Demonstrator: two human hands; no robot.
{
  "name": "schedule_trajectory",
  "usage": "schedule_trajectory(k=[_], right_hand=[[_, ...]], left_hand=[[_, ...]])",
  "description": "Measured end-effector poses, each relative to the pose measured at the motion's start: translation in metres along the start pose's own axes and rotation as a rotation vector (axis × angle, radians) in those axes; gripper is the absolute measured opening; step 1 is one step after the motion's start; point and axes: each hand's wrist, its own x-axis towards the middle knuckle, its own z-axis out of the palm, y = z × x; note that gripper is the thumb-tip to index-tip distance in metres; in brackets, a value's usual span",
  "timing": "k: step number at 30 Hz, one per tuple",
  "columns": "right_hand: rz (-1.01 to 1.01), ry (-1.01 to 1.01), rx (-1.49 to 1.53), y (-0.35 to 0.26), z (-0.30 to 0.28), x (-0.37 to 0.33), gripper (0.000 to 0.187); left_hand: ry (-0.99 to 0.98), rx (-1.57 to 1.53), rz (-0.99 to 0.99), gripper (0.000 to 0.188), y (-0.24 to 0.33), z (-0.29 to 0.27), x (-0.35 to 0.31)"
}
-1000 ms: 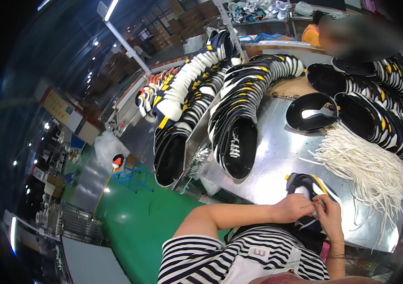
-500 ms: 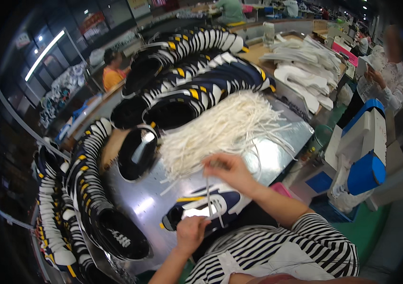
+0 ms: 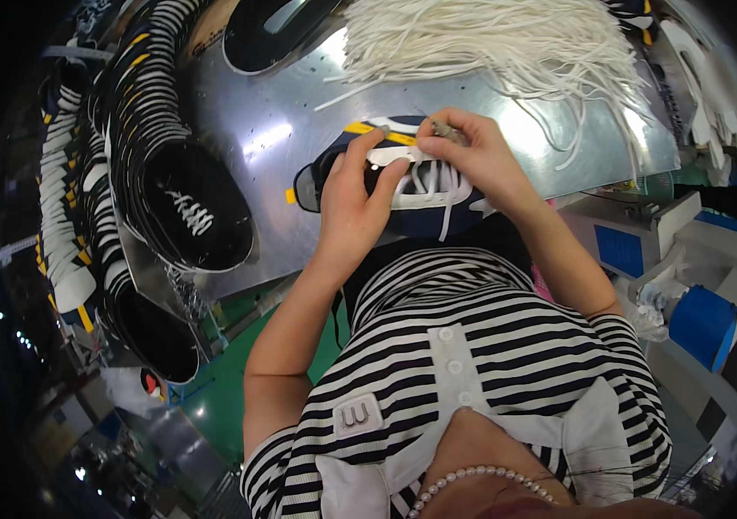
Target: The person laces shoe uppers by threading cords through the eyelets with a handheld needle tool and sets each completed upper aside.
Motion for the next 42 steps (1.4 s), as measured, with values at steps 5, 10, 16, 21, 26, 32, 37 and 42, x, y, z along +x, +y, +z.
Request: schedule_trajectory(k=[5,10,16,21,26,32,37,42], right_hand=[[0.006,0.0,-0.079,0.004,0.006,0.0,0.011],[-0.145,0.026,-0.206,0.003,0.011,-0.012,0.02],[-0.17,0.024,-0.482,-0.005,0.003,-0.036,0.016],[-0.248,0.045,-0.577,-0.003,0.003,-0.033,0.014],[-0.213,0.031,-0.689,-0.006,0.006,-0.029,0.014],[-0.424,0.078,-1.026,0.006,0.023,-0.019,0.015],[-0.508,0.068,-1.057,0.002,0.026,-0.008,0.014],[-0.246,0.211,-0.892,-0.032,-0.007,-0.044,0.02]], left_hand=[[0.082,-0.018,-0.076,0.045,-0.003,0.01,-0.004],[0.142,0.06,-0.06,0.041,0.0,0.015,-0.01],[0.136,0.131,-0.029,0.037,0.007,0.011,-0.008],[0.136,0.078,-0.024,0.036,0.003,0.013,-0.006],[0.134,0.137,0.0,0.036,0.003,0.012,-0.008],[0.089,0.291,0.05,0.035,0.008,0.013,-0.012],[0.125,-0.193,-0.157,0.04,0.001,0.015,-0.004],[0.218,-0.372,-0.23,0.041,-0.001,0.004,0.007]])
